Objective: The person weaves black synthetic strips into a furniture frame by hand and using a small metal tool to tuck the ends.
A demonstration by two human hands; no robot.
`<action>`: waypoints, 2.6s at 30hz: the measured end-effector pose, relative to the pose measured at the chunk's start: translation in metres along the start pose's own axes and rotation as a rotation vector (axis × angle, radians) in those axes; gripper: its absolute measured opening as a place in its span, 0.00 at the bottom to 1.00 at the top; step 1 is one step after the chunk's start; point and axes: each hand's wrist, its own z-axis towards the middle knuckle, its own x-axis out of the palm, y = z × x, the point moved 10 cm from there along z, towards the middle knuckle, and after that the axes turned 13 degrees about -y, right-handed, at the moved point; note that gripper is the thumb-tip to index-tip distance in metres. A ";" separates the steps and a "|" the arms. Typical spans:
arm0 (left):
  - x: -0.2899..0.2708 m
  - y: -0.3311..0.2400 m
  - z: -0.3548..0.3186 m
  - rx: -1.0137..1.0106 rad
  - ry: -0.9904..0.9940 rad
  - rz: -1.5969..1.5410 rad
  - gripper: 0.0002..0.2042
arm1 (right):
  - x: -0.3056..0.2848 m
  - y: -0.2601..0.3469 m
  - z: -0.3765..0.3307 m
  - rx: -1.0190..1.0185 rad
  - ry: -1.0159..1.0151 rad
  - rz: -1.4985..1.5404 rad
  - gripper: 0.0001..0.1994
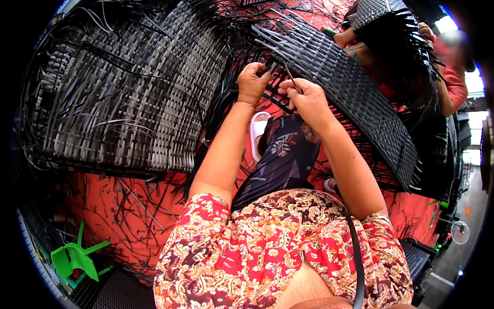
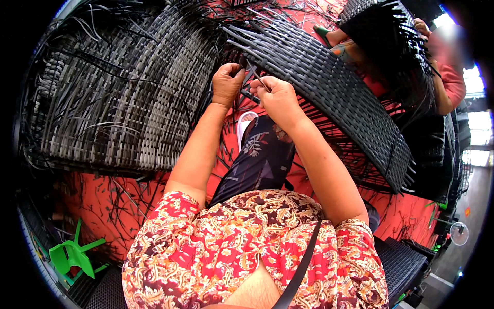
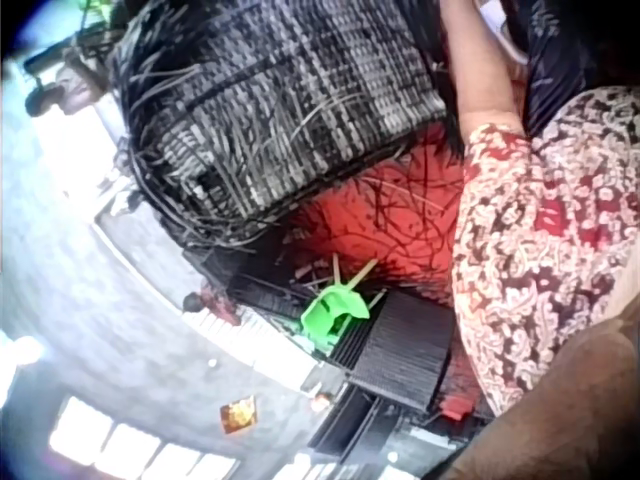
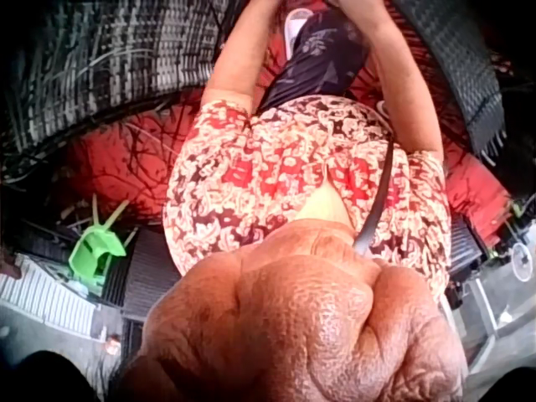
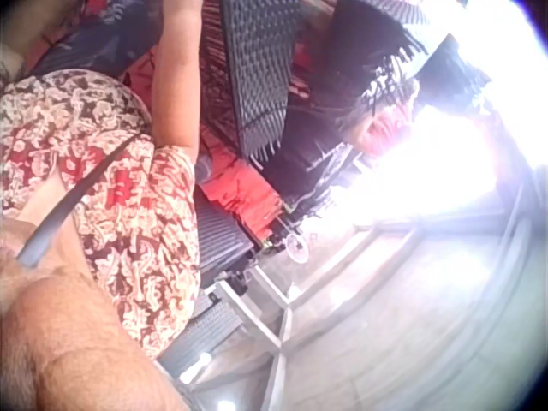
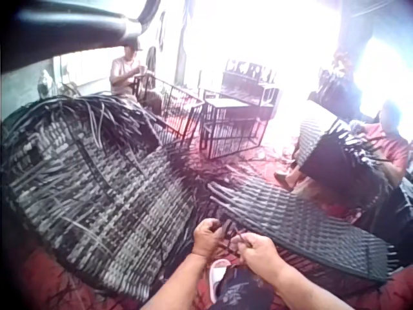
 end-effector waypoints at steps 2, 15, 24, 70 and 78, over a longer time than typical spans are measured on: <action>0.002 0.014 0.005 -0.093 0.106 -0.095 0.07 | 0.005 0.010 0.003 -0.008 0.000 -0.022 0.09; 0.010 -0.005 0.016 -0.086 0.452 -0.057 0.03 | 0.047 -0.057 0.035 0.107 -0.161 0.394 0.18; 0.007 0.012 0.014 -0.157 0.506 -0.083 0.10 | 0.058 -0.059 0.038 0.116 -0.139 0.316 0.20; 0.011 -0.009 0.018 -0.015 0.743 -0.023 0.06 | 0.055 -0.042 0.045 -0.194 -0.099 -0.476 0.14; 0.025 -0.015 0.015 -0.016 0.807 -0.008 0.04 | 0.047 -0.021 0.051 -0.208 -0.015 -0.770 0.10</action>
